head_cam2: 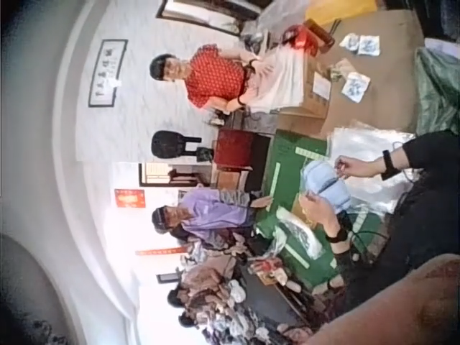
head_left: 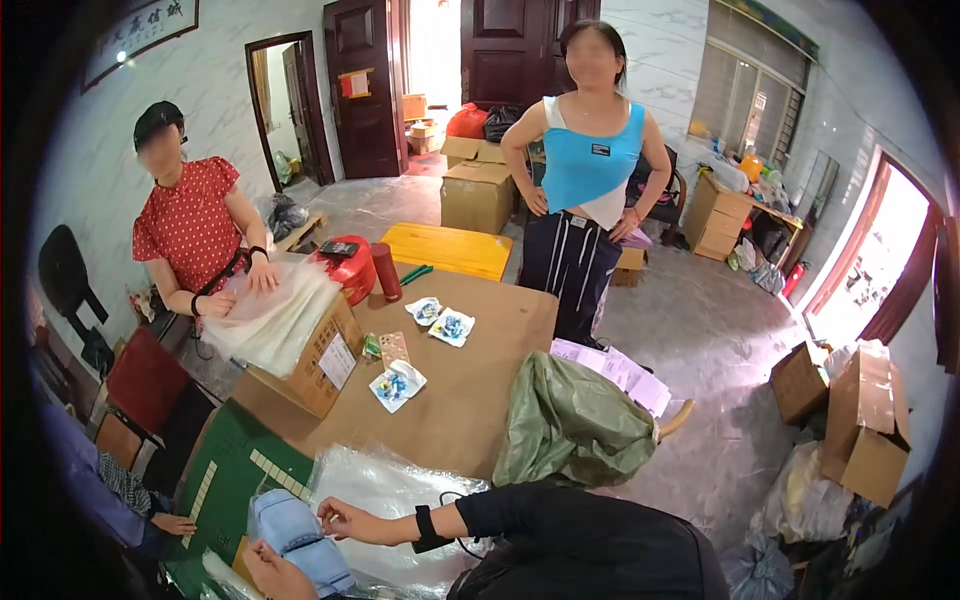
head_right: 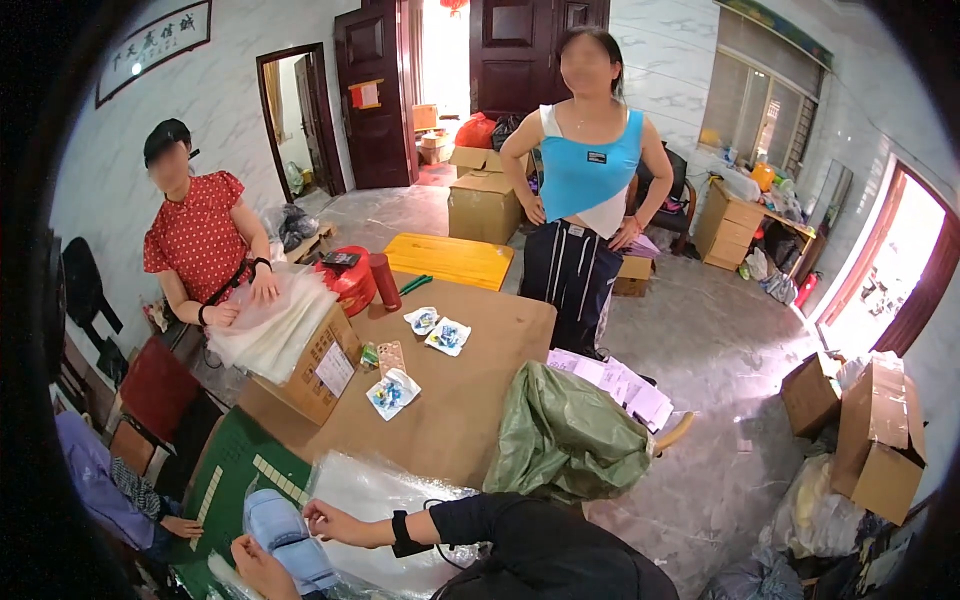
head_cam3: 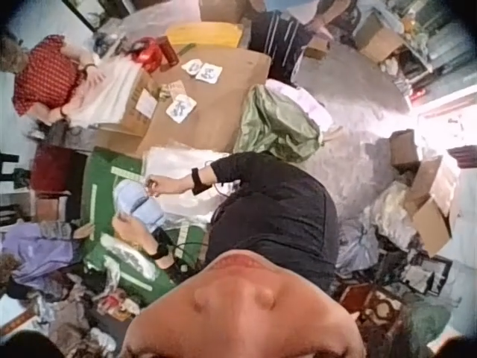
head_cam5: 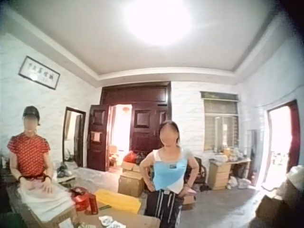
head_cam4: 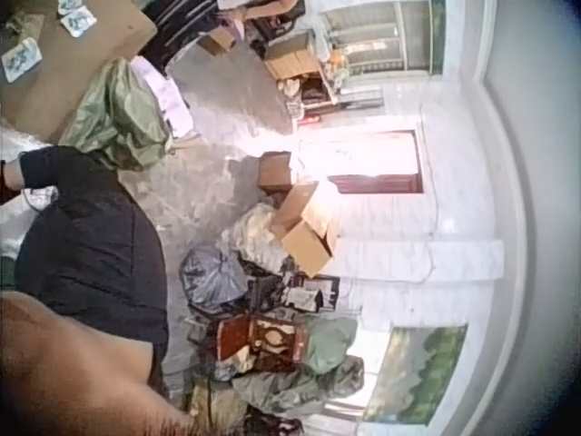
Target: Packing blue clogs into plastic bags and preparing them for shipment.
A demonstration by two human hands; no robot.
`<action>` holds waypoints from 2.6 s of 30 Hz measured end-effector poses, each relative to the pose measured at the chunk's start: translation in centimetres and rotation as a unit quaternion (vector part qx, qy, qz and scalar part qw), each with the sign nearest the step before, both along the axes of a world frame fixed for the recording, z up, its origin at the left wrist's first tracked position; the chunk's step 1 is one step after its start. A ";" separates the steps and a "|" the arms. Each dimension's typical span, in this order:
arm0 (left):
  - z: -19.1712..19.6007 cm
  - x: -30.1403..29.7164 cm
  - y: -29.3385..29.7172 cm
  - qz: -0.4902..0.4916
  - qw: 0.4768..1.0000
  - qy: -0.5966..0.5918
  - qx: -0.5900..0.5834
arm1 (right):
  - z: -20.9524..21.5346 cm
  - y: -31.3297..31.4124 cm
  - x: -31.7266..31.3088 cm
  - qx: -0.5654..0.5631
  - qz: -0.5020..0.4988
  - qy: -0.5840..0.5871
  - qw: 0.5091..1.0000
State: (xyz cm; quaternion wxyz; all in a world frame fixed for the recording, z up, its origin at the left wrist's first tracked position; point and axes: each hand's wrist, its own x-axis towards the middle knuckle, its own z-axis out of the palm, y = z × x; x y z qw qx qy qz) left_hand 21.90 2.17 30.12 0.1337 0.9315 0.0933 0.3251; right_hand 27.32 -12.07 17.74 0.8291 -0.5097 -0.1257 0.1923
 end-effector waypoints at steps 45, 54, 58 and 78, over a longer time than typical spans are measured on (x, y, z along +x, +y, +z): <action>-0.6 -3.6 -3.9 -0.057 0.960 -0.010 -0.274 | 1.3 -6.8 -1.4 -0.294 0.161 0.077 0.939; -1.7 -4.2 -2.5 -0.023 0.964 -0.007 -0.266 | -0.2 -5.4 -0.8 -0.301 0.223 0.079 0.924; -1.7 -4.3 -2.5 -0.011 0.962 0.010 -0.271 | -1.2 -5.5 -0.5 -0.317 0.237 0.050 0.917; -4.7 -4.7 -1.8 -0.041 0.953 0.076 -0.291 | -3.1 -5.6 -1.4 -0.329 0.248 0.085 0.907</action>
